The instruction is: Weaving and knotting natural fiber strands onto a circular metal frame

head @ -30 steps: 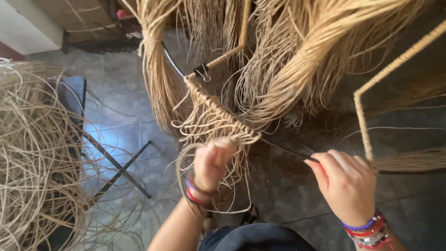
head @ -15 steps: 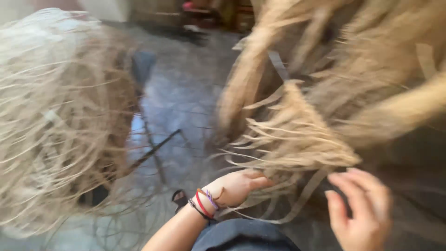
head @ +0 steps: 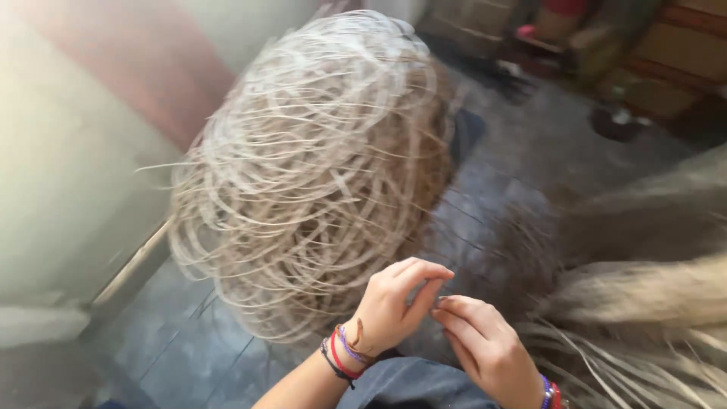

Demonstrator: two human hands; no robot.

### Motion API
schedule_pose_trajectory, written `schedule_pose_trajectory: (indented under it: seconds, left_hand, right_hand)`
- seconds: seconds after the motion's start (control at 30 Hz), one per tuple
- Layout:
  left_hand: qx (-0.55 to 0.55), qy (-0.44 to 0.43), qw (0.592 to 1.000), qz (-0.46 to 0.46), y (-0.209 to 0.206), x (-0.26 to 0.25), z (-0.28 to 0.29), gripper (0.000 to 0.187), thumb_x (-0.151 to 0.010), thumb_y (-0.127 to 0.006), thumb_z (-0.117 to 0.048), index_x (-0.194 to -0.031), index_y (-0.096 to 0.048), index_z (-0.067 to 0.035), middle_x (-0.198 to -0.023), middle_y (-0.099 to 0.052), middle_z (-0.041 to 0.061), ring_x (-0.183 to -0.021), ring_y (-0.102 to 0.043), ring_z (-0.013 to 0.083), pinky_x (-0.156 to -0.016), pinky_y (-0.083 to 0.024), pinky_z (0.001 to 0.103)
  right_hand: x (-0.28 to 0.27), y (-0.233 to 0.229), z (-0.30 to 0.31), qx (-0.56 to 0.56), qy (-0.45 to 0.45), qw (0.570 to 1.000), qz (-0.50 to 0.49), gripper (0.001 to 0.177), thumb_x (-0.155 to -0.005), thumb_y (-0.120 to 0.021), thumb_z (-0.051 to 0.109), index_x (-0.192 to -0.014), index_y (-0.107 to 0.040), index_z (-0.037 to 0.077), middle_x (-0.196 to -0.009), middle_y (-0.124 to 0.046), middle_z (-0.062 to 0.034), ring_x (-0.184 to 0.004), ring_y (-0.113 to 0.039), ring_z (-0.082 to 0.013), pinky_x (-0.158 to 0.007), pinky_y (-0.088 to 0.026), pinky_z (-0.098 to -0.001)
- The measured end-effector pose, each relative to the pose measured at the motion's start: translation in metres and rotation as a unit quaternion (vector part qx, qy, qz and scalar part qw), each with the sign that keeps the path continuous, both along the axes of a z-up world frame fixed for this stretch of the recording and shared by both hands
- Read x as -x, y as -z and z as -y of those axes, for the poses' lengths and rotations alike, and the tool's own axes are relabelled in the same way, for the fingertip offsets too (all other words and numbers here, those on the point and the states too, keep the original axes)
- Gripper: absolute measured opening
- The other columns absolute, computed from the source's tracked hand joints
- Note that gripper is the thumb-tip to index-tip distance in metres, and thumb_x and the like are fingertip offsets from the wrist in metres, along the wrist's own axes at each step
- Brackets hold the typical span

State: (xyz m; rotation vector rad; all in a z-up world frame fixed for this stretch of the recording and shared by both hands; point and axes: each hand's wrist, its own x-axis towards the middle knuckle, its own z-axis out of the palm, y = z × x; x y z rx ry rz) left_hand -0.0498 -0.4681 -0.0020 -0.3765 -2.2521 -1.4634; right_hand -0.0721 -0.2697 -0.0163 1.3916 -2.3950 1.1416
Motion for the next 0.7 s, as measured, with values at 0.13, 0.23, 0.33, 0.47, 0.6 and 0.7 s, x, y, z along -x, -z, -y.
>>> schedule_pose_trajectory:
  seconds: [0.13, 0.23, 0.33, 0.47, 0.6, 0.7]
  left_hand:
    - [-0.021, -0.074, 0.996, 0.043, 0.019, -0.003, 0.048, 0.013, -0.103, -0.056, -0.007, -0.108, -0.067, -0.006, -0.103, -0.074, 0.009, -0.091, -0.073, 0.0225, -0.085, -0.058, 0.032]
    - [-0.032, -0.146, 0.986, 0.073, 0.036, -0.003, 0.081, 0.012, -0.102, -0.057, -0.009, -0.106, -0.068, -0.009, -0.1, -0.075, 0.007, -0.091, -0.073, 0.022, -0.085, -0.056, 0.033]
    - [-0.04, -0.218, 0.968, 0.114, 0.053, -0.002, 0.11, 0.012, -0.1, -0.059, -0.012, -0.106, -0.07, -0.009, -0.1, -0.075, 0.006, -0.093, -0.072, 0.0224, -0.088, -0.055, 0.034]
    - [-0.043, -0.267, 0.946, 0.176, 0.077, -0.001, 0.138, 0.015, -0.097, -0.061, -0.015, -0.107, -0.071, -0.012, -0.105, -0.076, 0.004, -0.098, -0.073, 0.0217, -0.092, -0.054, 0.034]
    - [-0.046, -0.281, 0.94, 0.187, 0.087, 0.003, 0.151, 0.016, -0.096, -0.06, -0.014, -0.106, -0.071, -0.01, -0.106, -0.076, 0.005, -0.098, -0.073, 0.0221, -0.091, -0.055, 0.034]
    - [-0.053, -0.277, 0.939, 0.198, 0.094, 0.005, 0.16, 0.016, -0.096, -0.059, -0.014, -0.105, -0.071, -0.011, -0.102, -0.076, 0.004, -0.094, -0.072, 0.0221, -0.088, -0.055, 0.035]
  right_hand:
    - [0.027, 0.008, 0.068, 0.006, -0.079, 0.997, 0.005, 0.028, -0.096, -0.061, 0.01, -0.122, -0.067, 0.0, -0.126, -0.066, -0.016, -0.12, -0.065, -0.031, -0.107, -0.053, -0.0413]
    - [0.05, 0.018, 0.107, -0.01, -0.109, 0.994, 0.021, 0.03, -0.097, -0.058, 0.008, -0.125, -0.064, -0.001, -0.129, -0.065, -0.018, -0.12, -0.065, -0.0323, -0.108, -0.051, -0.0418]
    - [0.074, 0.028, 0.142, -0.033, -0.122, 0.991, 0.034, 0.036, -0.097, -0.058, 0.006, -0.132, -0.061, 0.001, -0.133, -0.064, -0.0175, -0.122, -0.064, -0.0314, -0.111, -0.048, -0.0412]
    - [0.096, 0.065, 0.175, -0.094, -0.115, 0.989, 0.027, 0.042, -0.097, -0.058, 0.01, -0.138, -0.057, 0.003, -0.142, -0.059, -0.0154, -0.129, -0.059, -0.0299, -0.115, -0.043, -0.0408]
    - [0.113, 0.113, 0.204, -0.156, -0.13, 0.979, -0.013, 0.046, -0.095, -0.059, 0.011, -0.139, -0.056, 0.0, -0.152, -0.052, -0.0161, -0.136, -0.054, -0.0301, -0.117, -0.04, -0.0403]
    - [0.127, 0.131, 0.224, -0.169, -0.128, 0.976, -0.044, 0.047, -0.095, -0.06, 0.015, -0.138, -0.056, -0.001, -0.152, -0.051, -0.0179, -0.138, -0.052, -0.0312, -0.119, -0.039, -0.0413]
